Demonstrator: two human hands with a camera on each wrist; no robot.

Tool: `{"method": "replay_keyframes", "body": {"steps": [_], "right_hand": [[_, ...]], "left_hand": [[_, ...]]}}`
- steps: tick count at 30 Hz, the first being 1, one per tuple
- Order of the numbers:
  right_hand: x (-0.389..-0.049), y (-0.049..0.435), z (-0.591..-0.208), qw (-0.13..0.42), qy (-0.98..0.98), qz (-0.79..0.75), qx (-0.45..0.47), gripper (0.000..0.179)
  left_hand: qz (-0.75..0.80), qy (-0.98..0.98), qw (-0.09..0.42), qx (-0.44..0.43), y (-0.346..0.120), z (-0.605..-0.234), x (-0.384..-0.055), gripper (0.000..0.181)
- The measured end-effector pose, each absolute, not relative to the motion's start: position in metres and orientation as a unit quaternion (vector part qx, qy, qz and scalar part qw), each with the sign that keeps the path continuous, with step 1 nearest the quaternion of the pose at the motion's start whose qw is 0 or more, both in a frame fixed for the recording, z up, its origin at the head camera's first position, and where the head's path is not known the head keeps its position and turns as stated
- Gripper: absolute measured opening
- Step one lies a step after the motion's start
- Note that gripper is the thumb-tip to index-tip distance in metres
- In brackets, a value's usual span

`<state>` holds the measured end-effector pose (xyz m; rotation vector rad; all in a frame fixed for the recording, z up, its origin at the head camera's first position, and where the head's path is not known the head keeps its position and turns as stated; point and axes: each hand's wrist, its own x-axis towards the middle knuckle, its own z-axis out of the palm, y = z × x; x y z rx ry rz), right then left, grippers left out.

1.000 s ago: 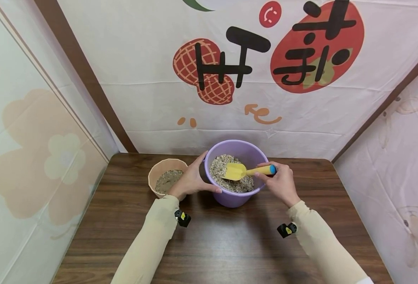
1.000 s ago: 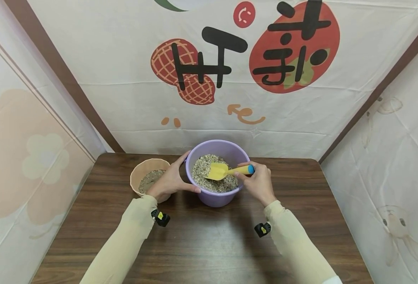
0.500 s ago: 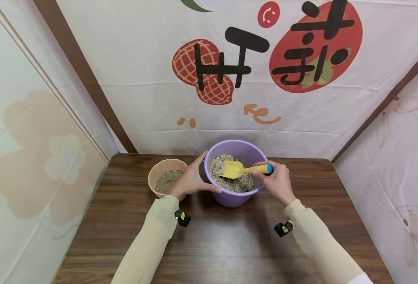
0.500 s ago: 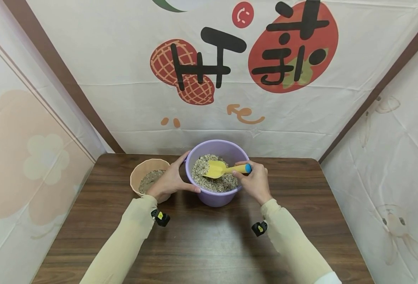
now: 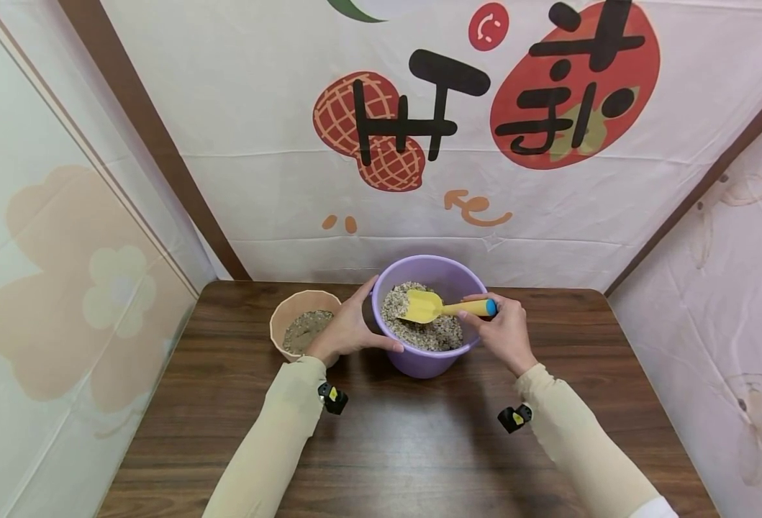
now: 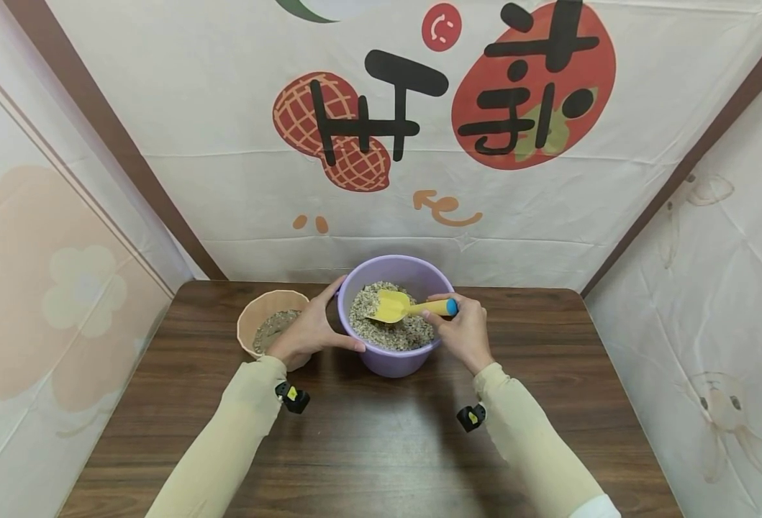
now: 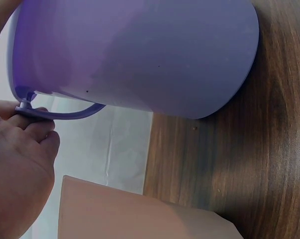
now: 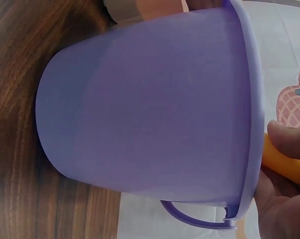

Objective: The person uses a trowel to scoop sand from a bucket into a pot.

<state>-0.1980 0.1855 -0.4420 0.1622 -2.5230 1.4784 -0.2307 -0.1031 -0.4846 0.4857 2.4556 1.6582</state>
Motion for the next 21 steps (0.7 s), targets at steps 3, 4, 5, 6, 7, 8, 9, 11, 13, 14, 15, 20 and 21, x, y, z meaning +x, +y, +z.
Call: {"method": "replay_keyframes", "body": {"steps": [3,4,5,6,7,8,9,11,13,14,15,20,21], "right_hand": [[-0.1984,0.1849,-0.4428,0.112,-0.854,0.505,0.053,0.023],[-0.1987,0.1847,-0.4431,0.113,-0.853,0.506,0.053,0.023],[-0.1989,0.1846,-0.4438,0.114,-0.853,0.506,0.052,0.024],[-0.1991,0.1845,-0.4446,0.115,-0.853,0.507,0.052,0.024],[-0.1993,0.1842,-0.4453,0.116,-0.852,0.508,0.052,0.024],[-0.1995,0.1840,-0.4457,0.117,-0.852,0.508,0.052,0.024],[-0.1997,0.1837,-0.4460,0.119,-0.851,0.509,0.051,0.024],[-0.1999,0.1834,-0.4466,0.122,-0.850,0.509,0.049,0.023],[-0.2000,0.1827,-0.4468,0.126,-0.851,0.508,0.046,0.023],[-0.2001,0.1823,-0.4468,0.127,-0.851,0.508,0.044,0.023],[-0.2002,0.1818,-0.4471,0.129,-0.852,0.506,0.043,0.023],[-0.2011,0.1783,-0.4486,0.138,-0.851,0.505,0.042,0.024],[-0.2013,0.1775,-0.4491,0.140,-0.850,0.507,0.042,0.024]], "left_hand": [[0.553,0.815,0.069,0.162,-0.1027,-0.4847,-0.2309,0.140],[0.554,0.814,0.069,0.161,-0.1027,-0.4847,-0.2308,0.140],[0.554,0.814,0.070,0.159,-0.1027,-0.4848,-0.2307,0.140],[0.554,0.815,0.070,0.157,-0.1027,-0.4847,-0.2306,0.140],[0.555,0.814,0.070,0.157,-0.1027,-0.4846,-0.2307,0.140],[0.556,0.814,0.070,0.156,-0.1028,-0.4845,-0.2305,0.140],[0.557,0.813,0.070,0.157,-0.1028,-0.4844,-0.2305,0.140],[0.556,0.813,0.070,0.158,-0.1031,-0.4842,-0.2305,0.139],[0.556,0.812,0.069,0.162,-0.1031,-0.4844,-0.2308,0.138],[0.556,0.812,0.068,0.163,-0.1032,-0.4845,-0.2309,0.138],[0.555,0.813,0.068,0.163,-0.1033,-0.4846,-0.2309,0.139],[0.557,0.811,0.066,0.166,-0.1036,-0.4854,-0.2314,0.139],[0.558,0.810,0.067,0.166,-0.1038,-0.4857,-0.2315,0.138]]}}
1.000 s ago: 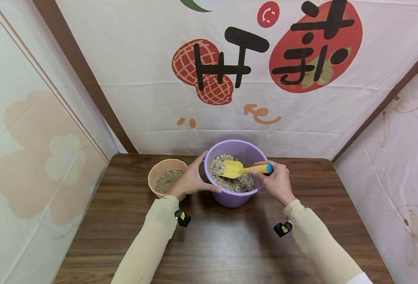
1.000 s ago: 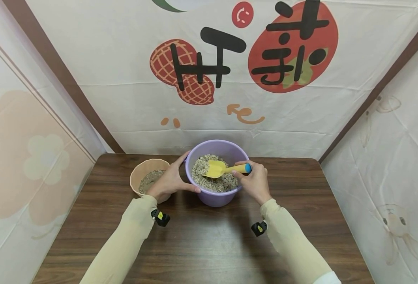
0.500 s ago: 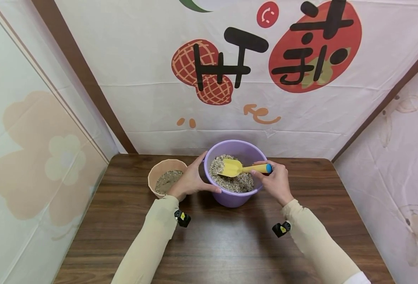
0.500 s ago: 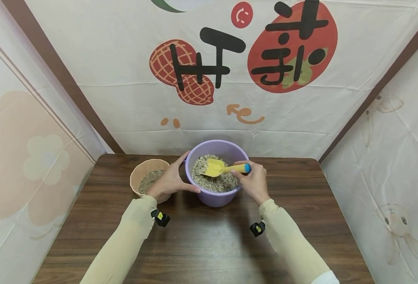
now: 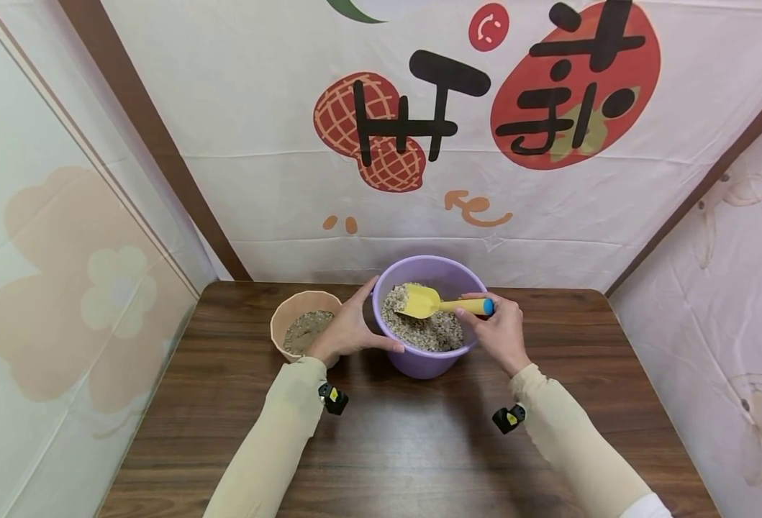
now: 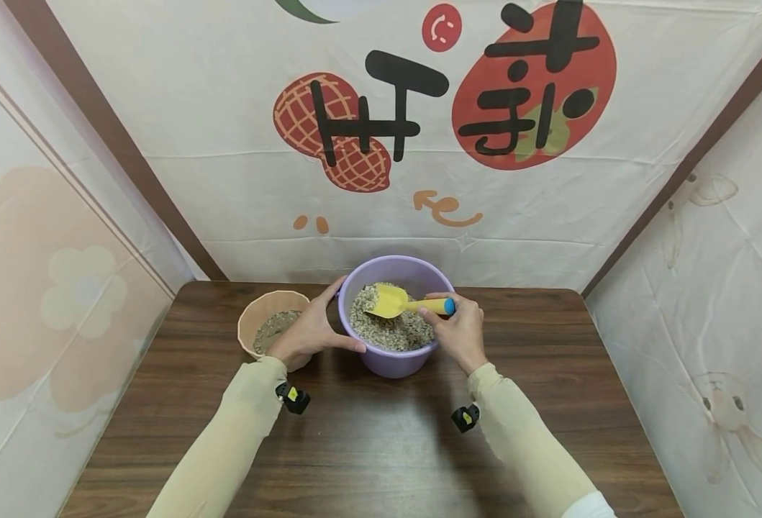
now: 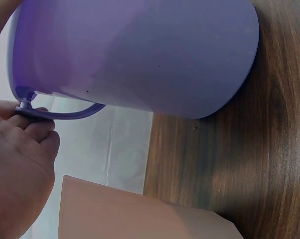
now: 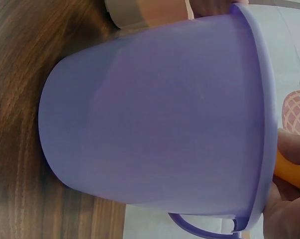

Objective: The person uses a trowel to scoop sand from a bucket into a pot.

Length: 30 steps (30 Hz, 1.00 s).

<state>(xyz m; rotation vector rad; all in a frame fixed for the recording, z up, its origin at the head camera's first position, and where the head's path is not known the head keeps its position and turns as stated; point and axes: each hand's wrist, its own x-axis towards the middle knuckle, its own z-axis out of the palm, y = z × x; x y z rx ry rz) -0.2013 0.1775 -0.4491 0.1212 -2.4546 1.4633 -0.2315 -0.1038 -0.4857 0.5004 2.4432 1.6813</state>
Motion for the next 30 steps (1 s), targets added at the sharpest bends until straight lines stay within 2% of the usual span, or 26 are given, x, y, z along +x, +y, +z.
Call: {"method": "replay_keyframes", "body": {"steps": [15,30], "right_hand": [[-0.201,0.175,-0.447,0.140,-0.866,0.479,0.038,0.025],[-0.205,0.175,-0.437,0.078,-0.892,0.445,0.001,0.029]], "left_hand": [[0.557,0.811,0.066,0.166,-0.103,-0.487,-0.232,0.140],[0.561,0.809,0.067,0.165,-0.103,-0.486,-0.231,0.138]]}}
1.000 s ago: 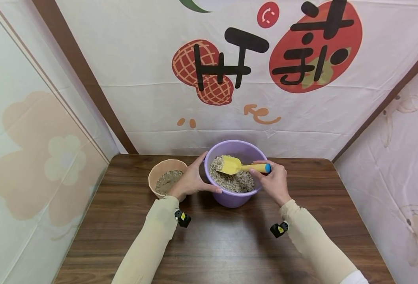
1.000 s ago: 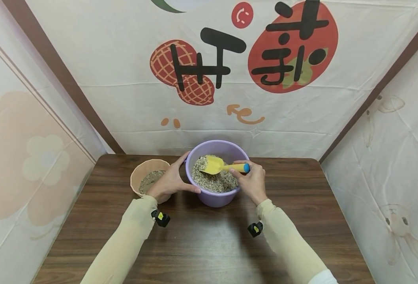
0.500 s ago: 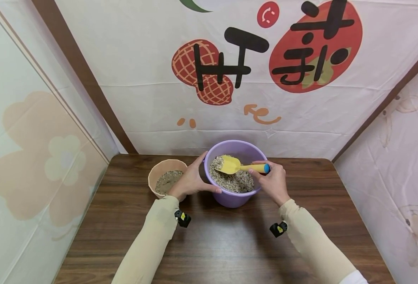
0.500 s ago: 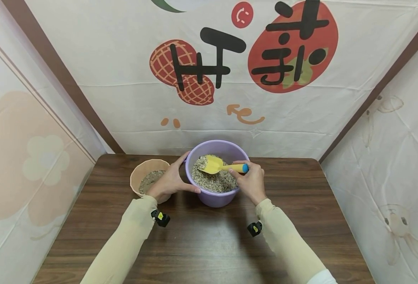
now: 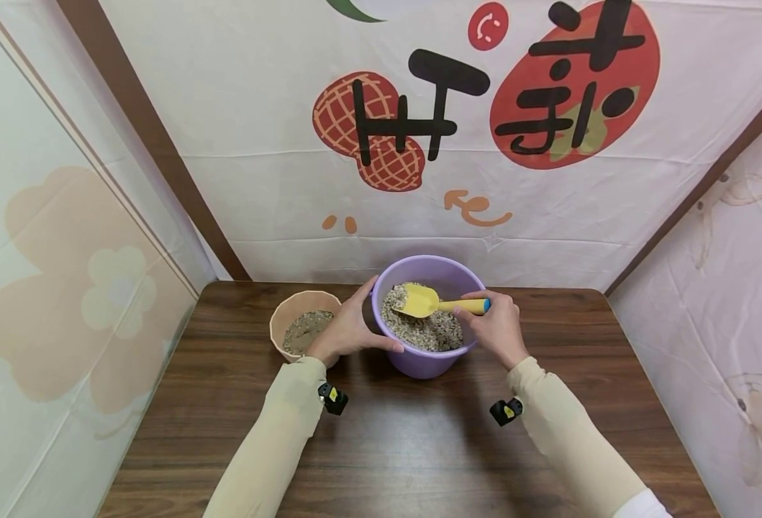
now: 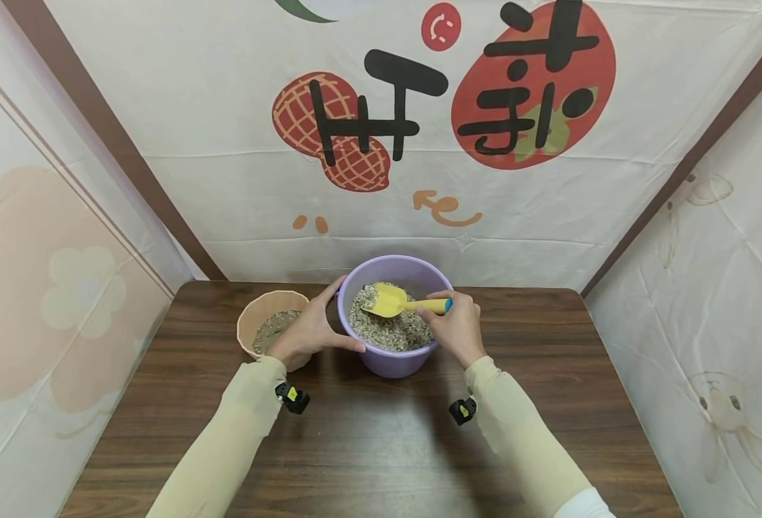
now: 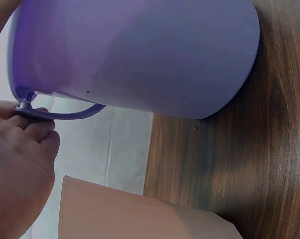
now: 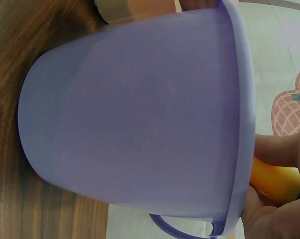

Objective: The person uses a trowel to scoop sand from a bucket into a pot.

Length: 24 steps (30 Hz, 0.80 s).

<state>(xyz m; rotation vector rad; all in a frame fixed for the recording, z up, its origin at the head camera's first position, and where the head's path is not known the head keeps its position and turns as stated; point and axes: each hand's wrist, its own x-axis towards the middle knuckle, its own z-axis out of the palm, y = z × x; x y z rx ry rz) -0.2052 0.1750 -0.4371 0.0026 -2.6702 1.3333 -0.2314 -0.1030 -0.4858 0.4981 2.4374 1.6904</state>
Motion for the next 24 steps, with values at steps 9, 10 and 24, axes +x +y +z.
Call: {"method": "replay_keyframes", "body": {"steps": [9,10,24], "right_hand": [[-0.2048,0.1733,-0.4410,0.092,-0.873,0.478,0.009,0.026],[-0.2047,0.1732,-0.4414,0.092,-0.871,0.482,0.010,0.026],[-0.2040,0.1712,-0.4414,0.083,-0.842,0.533,0.006,0.025]], "left_hand": [[0.560,0.810,0.068,0.162,-0.1029,-0.4874,-0.2316,0.139],[0.560,0.810,0.069,0.161,-0.1029,-0.4873,-0.2315,0.139],[0.559,0.809,0.067,0.170,-0.1037,-0.4867,-0.2323,0.140]]}}
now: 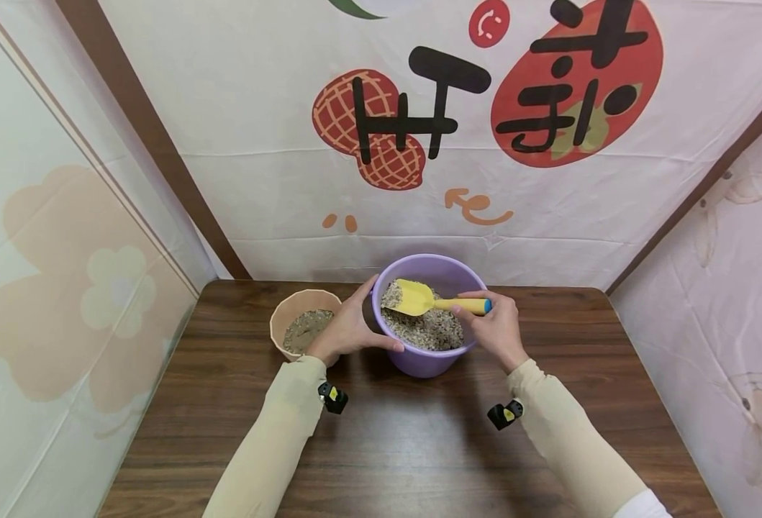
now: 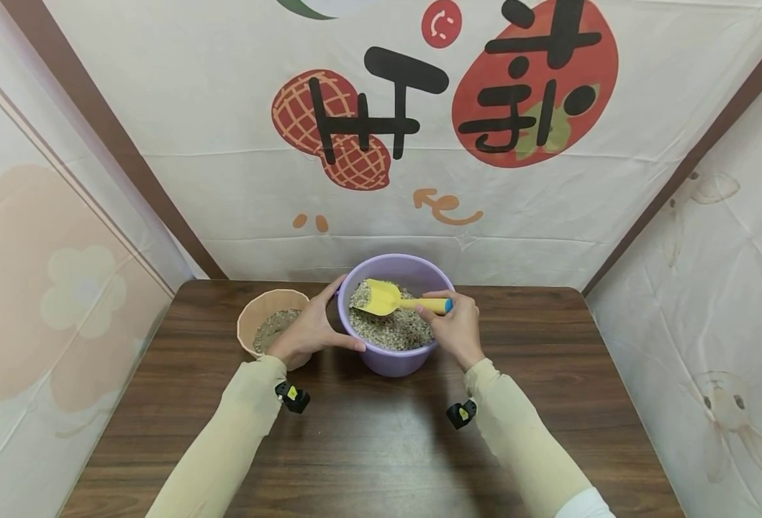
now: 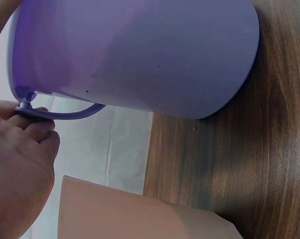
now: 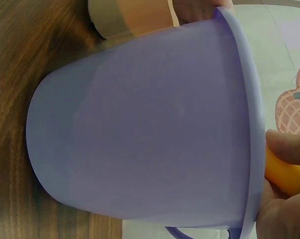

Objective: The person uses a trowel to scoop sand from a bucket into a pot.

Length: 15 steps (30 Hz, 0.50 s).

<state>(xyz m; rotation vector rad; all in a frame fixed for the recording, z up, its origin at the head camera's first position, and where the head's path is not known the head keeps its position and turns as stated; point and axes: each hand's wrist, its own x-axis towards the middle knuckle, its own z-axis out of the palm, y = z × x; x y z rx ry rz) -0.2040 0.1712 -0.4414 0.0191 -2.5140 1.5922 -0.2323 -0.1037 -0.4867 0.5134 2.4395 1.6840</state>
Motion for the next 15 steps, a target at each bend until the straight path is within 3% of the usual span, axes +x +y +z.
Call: {"method": "replay_keyframes", "body": {"steps": [8,15], "right_hand": [[-0.200,0.175,-0.445,0.068,-0.807,0.586,-0.009,0.031],[-0.192,0.180,-0.441,0.089,-0.780,0.619,-0.003,0.033]], "left_hand": [[0.550,0.815,0.060,0.170,-0.104,-0.487,-0.232,0.139],[0.555,0.812,0.057,0.173,-0.104,-0.488,-0.233,0.138]]}}
